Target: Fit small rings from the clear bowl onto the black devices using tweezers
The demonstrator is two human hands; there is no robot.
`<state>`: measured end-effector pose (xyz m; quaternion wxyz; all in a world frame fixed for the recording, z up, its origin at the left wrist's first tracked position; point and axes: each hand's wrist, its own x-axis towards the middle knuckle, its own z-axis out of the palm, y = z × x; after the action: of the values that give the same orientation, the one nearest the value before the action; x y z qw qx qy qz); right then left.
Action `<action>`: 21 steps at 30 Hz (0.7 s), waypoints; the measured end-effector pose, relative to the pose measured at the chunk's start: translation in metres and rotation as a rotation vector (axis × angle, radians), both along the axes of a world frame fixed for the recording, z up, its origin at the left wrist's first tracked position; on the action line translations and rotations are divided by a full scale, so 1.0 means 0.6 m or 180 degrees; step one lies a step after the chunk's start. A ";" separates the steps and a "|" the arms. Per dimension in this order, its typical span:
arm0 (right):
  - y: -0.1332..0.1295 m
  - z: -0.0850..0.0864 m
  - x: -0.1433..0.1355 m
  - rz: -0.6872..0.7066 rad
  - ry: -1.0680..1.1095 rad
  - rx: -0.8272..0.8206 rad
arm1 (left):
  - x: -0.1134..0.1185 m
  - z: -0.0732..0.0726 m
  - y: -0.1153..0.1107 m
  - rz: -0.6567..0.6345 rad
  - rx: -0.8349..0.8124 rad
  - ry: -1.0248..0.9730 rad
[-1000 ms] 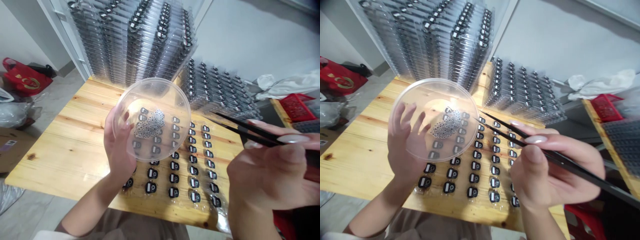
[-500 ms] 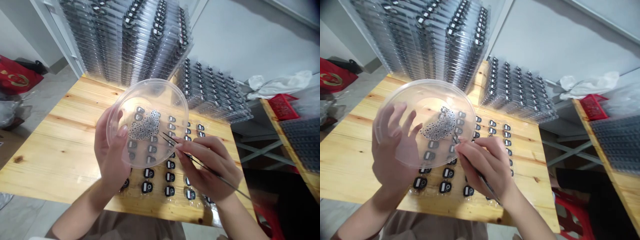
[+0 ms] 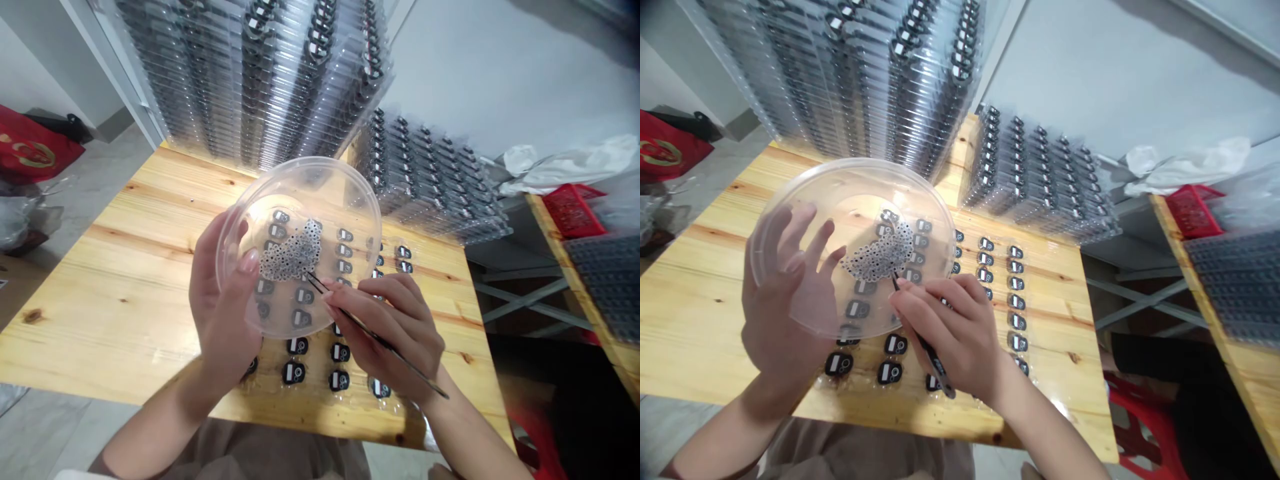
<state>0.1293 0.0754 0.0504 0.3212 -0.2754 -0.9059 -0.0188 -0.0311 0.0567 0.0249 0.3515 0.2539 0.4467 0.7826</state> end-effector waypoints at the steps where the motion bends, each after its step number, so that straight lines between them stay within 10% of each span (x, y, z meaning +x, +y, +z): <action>1: 0.000 0.000 0.001 0.0005 -0.0024 0.0001 | 0.000 0.001 0.000 -0.0018 -0.0020 -0.0011; 21: 0.013 0.010 0.001 0.0165 0.0040 -0.0097 | -0.011 0.001 0.010 0.0104 -0.0074 -0.0061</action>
<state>0.1301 0.0830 0.0567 0.3230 -0.2569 -0.9108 0.0051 -0.0377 0.0627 0.0253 0.3458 0.2350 0.4565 0.7853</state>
